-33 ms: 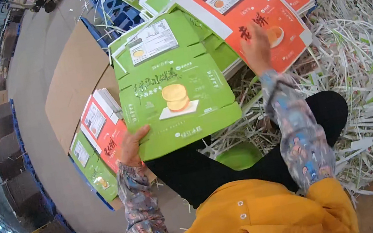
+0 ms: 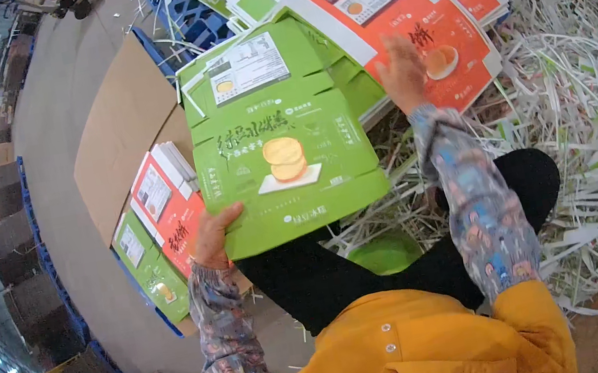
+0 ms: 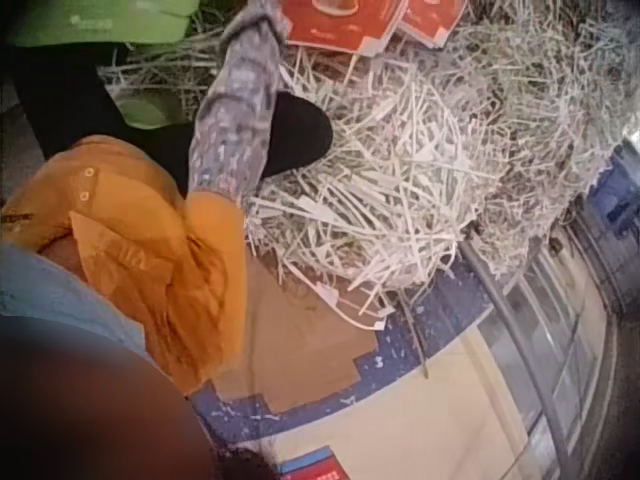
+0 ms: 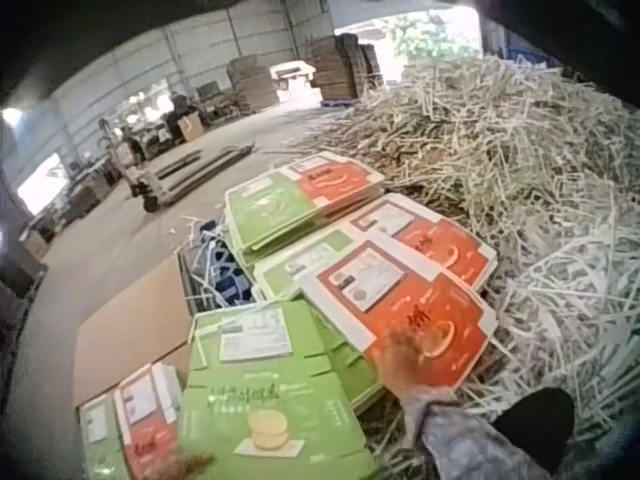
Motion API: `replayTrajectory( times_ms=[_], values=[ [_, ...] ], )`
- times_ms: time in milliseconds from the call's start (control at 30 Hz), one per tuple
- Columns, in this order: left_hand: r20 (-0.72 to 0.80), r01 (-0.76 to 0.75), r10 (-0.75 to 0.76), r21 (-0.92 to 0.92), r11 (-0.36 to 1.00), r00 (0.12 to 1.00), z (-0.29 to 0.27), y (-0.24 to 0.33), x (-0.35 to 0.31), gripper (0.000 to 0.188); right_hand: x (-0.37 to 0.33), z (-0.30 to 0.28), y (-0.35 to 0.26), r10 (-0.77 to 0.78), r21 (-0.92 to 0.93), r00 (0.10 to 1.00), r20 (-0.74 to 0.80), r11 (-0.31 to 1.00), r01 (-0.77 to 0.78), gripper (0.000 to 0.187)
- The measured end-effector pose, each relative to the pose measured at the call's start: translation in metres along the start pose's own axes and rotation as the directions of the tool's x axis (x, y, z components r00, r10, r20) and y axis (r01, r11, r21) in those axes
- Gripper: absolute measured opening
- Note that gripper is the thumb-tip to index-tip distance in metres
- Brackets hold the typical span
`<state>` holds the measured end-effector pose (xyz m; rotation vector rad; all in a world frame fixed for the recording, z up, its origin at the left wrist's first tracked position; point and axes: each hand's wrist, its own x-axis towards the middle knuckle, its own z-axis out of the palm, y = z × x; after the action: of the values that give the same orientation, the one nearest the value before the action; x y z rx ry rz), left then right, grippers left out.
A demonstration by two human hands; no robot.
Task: Sorting through a pile of paper scraps to extract and stack flat paper product boxes.
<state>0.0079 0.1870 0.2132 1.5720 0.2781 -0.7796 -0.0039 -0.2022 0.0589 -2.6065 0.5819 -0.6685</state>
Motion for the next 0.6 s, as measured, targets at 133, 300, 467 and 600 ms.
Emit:
replayTrajectory(
  times_ms=[133, 300, 467, 600],
  values=[
    [-0.047, 0.042, -0.043, -0.025, 0.999, 0.998, -0.002, 0.022, -0.018, 0.041, 0.048, 0.039, -0.039, 0.025, -0.177, 0.968, 0.250, 0.984, 0.020, 0.053],
    [-0.173, 0.038, -0.006, 0.184, 0.982, 0.985, -0.054, 0.075, -0.061, 0.042, 0.054, 0.066, -0.036, 0.006, -0.296, 0.966, 0.259, 0.952, 0.074, 0.046],
    [-0.133, 0.111, -0.035, 0.615, 0.780, 0.990, -0.110, 0.126, -0.157, 0.030, 0.057, 0.069, -0.045, 0.052, -0.328, 0.948, 0.313, 0.943, 0.057, 0.047],
    [-0.161, 0.116, -0.008, 0.678, 0.726, 0.987, -0.109, 0.131, -0.204, 0.021, 0.062, 0.057, -0.039, 0.079, -0.403, 0.937, 0.340, 0.913, 0.070, 0.048]
  ],
)
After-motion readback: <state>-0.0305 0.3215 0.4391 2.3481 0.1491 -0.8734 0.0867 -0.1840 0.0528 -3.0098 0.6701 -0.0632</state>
